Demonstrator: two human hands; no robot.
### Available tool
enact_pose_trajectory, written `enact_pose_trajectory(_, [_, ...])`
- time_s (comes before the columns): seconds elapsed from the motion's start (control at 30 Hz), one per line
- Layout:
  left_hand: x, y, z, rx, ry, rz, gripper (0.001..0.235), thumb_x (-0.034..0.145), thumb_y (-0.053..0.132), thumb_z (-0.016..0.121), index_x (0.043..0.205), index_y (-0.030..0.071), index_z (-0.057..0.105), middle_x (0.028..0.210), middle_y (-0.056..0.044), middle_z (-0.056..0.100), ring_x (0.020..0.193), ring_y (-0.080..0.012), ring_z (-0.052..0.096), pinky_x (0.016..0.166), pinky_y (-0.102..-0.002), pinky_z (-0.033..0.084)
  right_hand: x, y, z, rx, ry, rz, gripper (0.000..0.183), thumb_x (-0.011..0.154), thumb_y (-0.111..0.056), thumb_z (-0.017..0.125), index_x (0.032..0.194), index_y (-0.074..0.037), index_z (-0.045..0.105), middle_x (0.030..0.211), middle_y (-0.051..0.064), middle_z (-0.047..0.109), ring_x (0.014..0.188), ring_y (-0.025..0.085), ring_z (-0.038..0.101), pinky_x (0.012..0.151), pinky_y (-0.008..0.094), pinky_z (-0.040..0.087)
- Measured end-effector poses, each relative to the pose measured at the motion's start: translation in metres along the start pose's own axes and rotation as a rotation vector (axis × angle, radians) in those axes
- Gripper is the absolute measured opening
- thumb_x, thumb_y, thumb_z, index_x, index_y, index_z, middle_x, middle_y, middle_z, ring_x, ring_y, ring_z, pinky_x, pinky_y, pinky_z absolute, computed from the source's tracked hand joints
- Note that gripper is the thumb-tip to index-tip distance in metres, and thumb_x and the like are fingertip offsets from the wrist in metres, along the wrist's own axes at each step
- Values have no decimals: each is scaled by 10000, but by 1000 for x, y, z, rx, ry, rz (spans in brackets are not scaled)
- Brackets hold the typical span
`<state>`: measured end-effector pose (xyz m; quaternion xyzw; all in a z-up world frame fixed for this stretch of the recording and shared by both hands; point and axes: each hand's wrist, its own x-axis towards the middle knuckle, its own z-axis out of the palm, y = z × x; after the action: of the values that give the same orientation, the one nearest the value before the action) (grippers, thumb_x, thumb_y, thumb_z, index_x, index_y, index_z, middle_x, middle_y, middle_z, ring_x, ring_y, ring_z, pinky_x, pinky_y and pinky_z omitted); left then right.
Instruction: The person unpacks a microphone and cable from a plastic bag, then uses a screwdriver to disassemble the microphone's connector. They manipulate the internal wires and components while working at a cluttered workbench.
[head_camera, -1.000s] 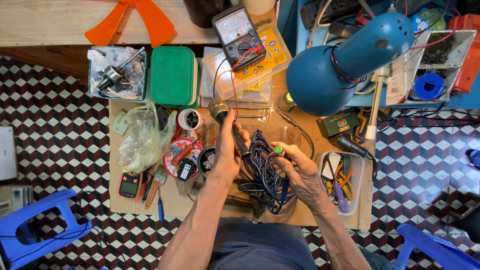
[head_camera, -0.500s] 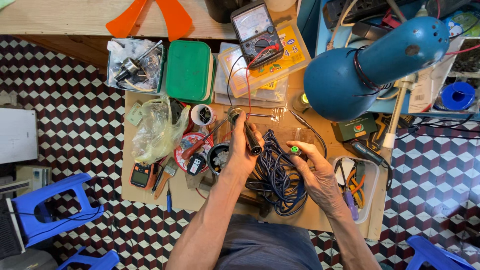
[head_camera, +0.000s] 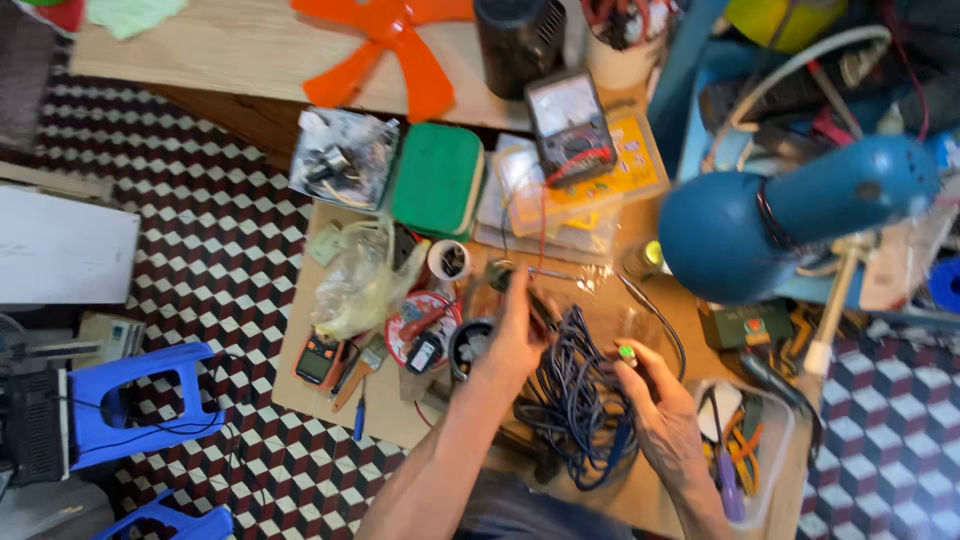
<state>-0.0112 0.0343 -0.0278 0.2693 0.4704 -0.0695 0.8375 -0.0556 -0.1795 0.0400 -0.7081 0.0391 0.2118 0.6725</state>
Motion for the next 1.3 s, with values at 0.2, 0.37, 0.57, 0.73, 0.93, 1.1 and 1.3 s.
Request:
enact_pose_trajectory(0.2, [14,62,-16,1310,271,682,670,928,678,548,1034,22,628,782,-195,722,732,-355,718,657,-483,546,3,20,2,25,55,121,399,986,-138,591,1367,-21,616,1140,138,735,999,183,684,895,308,550])
enact_pose_trajectory(0.37, [50,149,-48,1501,429,975,595,964,477,658,1228,-41,534,881,-237,728,803,-411,718,678,-518,555,5,33,7,40,33,108,410,976,-129,568,1369,-12,592,1161,136,724,1028,194,702,918,344,577])
enact_pose_trajectory(0.57, [82,193,-66,1546,406,1257,465,890,310,787,1224,46,601,958,-191,705,891,-389,679,745,-511,532,-1,40,21,16,55,90,419,965,-115,583,1370,-8,597,1153,141,737,1043,200,716,894,361,585])
enact_pose_trajectory(0.73, [107,191,-82,1532,382,1383,515,873,289,808,1278,50,597,1069,-180,651,993,-369,641,818,-480,524,-6,43,28,10,95,71,419,958,-106,594,1364,-3,602,1152,133,743,1065,187,716,917,353,585])
enact_pose_trajectory(0.93, [104,190,-93,1474,373,1399,611,781,303,870,1269,51,602,1093,-172,635,1055,-372,611,904,-489,486,-12,39,37,-68,118,79,415,958,-100,613,1361,-4,618,1164,135,746,1065,184,699,938,343,559])
enact_pose_trajectory(1.1, [92,195,-99,1466,353,1289,677,748,310,891,1286,33,586,1147,-184,628,1093,-377,596,914,-490,480,-20,28,40,-110,150,71,422,964,-108,589,1376,-20,598,1192,118,728,1097,170,693,980,341,567])
enact_pose_trajectory(1.3, [89,201,-104,1472,317,1173,734,747,302,890,1343,28,562,1219,-186,611,1147,-364,583,959,-470,485,-25,23,42,-74,148,24,360,967,-89,555,1317,-2,543,1182,158,729,1123,187,708,953,354,552])
